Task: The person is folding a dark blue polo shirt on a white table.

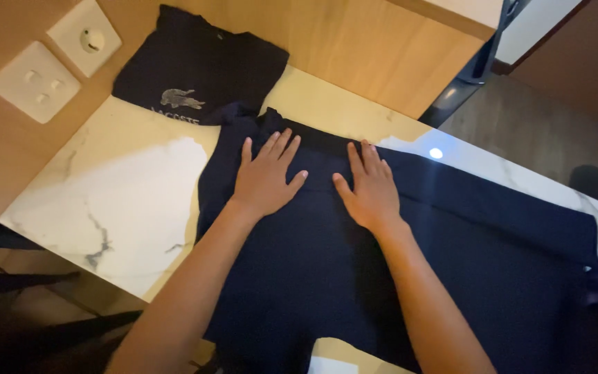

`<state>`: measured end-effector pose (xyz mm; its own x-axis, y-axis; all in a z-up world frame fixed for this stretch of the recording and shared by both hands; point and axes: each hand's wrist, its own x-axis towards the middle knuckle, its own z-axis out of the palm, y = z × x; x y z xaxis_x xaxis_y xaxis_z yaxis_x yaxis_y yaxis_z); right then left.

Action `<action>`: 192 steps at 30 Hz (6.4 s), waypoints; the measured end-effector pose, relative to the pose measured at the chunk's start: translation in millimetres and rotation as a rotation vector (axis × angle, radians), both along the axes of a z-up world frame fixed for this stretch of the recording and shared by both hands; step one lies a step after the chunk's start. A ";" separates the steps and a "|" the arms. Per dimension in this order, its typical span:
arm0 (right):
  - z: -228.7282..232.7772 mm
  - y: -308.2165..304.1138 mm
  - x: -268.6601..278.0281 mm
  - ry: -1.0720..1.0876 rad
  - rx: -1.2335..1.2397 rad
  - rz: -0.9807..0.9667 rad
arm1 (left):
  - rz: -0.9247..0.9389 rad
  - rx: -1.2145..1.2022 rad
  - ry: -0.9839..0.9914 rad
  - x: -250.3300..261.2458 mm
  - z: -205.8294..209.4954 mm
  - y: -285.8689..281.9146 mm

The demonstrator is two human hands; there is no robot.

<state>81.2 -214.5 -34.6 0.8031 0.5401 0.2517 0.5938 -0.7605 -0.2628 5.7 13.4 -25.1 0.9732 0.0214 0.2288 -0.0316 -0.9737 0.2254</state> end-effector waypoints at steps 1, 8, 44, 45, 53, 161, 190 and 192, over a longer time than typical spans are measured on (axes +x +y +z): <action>-1.1 1.1 1.7 -0.001 0.011 0.000 | 0.000 0.011 -0.001 0.9 0.0 0.8; 6.3 -21.2 -5.1 0.070 -0.082 0.007 | -0.062 -0.045 -0.005 -12.3 -2.5 0.8; 22.1 -182.8 50.2 0.089 -0.061 -0.181 | -0.143 0.115 0.118 112.8 21.8 -87.4; 26.3 -198.4 43.4 0.094 0.004 -0.101 | -0.155 0.083 0.069 111.6 16.1 -98.3; 37.8 -328.7 34.1 -0.045 -0.035 -0.207 | -0.458 0.223 -0.267 122.4 21.3 -203.6; 94.7 55.3 -49.5 0.077 0.289 0.047 | -0.077 -0.535 -0.141 -99.3 -1.1 87.6; 68.4 6.7 -27.6 -0.110 0.241 0.231 | 0.239 -0.315 -0.341 -85.8 16.5 55.5; 53.8 -1.5 -32.1 -0.081 0.105 0.311 | 0.247 -0.226 -0.435 -76.0 33.9 38.6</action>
<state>49.1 -216.0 19.2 0.5794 0.7238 0.3747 0.8150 -0.5113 -0.2727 -70.3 52.0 8.8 0.7498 0.3328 0.5719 0.0552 -0.8928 0.4472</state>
